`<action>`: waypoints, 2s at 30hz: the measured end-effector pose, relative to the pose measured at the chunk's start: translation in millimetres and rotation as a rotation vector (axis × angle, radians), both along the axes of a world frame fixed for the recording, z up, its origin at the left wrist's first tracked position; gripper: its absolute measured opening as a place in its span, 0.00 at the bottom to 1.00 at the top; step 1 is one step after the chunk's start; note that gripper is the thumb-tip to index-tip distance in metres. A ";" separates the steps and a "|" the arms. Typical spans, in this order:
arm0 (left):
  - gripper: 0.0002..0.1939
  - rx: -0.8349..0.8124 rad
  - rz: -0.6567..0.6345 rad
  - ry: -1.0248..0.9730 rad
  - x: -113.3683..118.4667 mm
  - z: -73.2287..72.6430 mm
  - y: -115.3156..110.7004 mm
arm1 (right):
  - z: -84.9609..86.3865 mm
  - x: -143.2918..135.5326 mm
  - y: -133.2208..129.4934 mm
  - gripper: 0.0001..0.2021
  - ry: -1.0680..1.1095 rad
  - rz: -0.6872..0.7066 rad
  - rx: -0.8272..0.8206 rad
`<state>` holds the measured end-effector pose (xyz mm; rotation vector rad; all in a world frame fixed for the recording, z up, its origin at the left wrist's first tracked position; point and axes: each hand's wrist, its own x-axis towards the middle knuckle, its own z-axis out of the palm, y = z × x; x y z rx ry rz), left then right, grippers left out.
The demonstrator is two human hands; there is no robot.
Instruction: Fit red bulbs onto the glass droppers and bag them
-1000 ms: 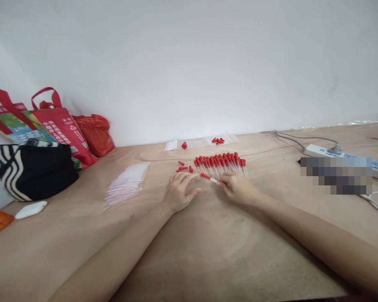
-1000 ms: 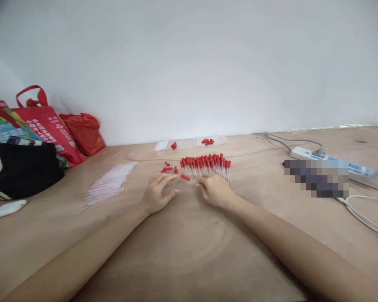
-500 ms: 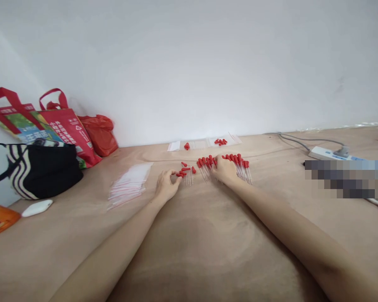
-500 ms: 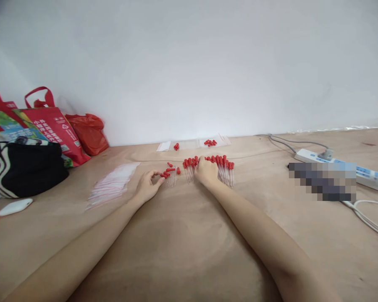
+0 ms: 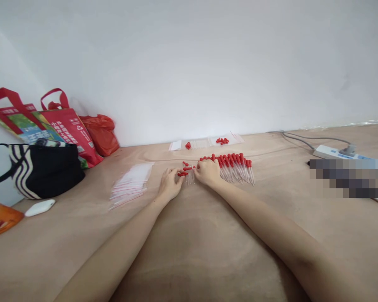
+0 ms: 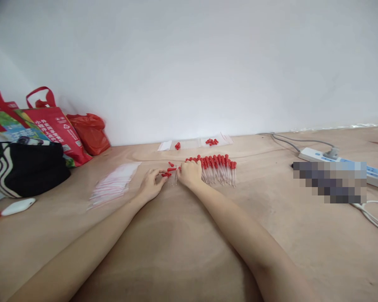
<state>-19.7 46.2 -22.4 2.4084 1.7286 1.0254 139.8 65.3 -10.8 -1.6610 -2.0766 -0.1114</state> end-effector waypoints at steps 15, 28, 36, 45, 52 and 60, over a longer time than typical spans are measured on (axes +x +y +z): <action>0.05 0.216 0.038 0.232 33.2 2.7 -11.2 | -9.3 50.4 -33.7 0.10 0.155 0.031 0.114; 0.08 0.224 0.239 0.222 52.8 0.4 0.4 | -19.7 117.1 -71.8 0.08 0.137 0.069 0.230; 0.09 0.217 0.246 0.228 53.0 -0.4 0.3 | -22.2 111.6 -68.5 0.07 0.149 0.136 0.199; 0.05 0.209 0.192 0.243 50.1 0.8 -15.6 | -22.3 114.7 -68.7 0.02 0.183 0.320 0.130; 0.03 0.177 0.123 0.235 36.6 7.6 -57.0 | -23.2 114.9 -69.5 0.14 0.207 0.444 0.138; 0.09 0.109 -0.024 0.251 38.6 2.4 -53.6 | -25.2 111.7 -70.0 0.12 0.297 0.556 0.072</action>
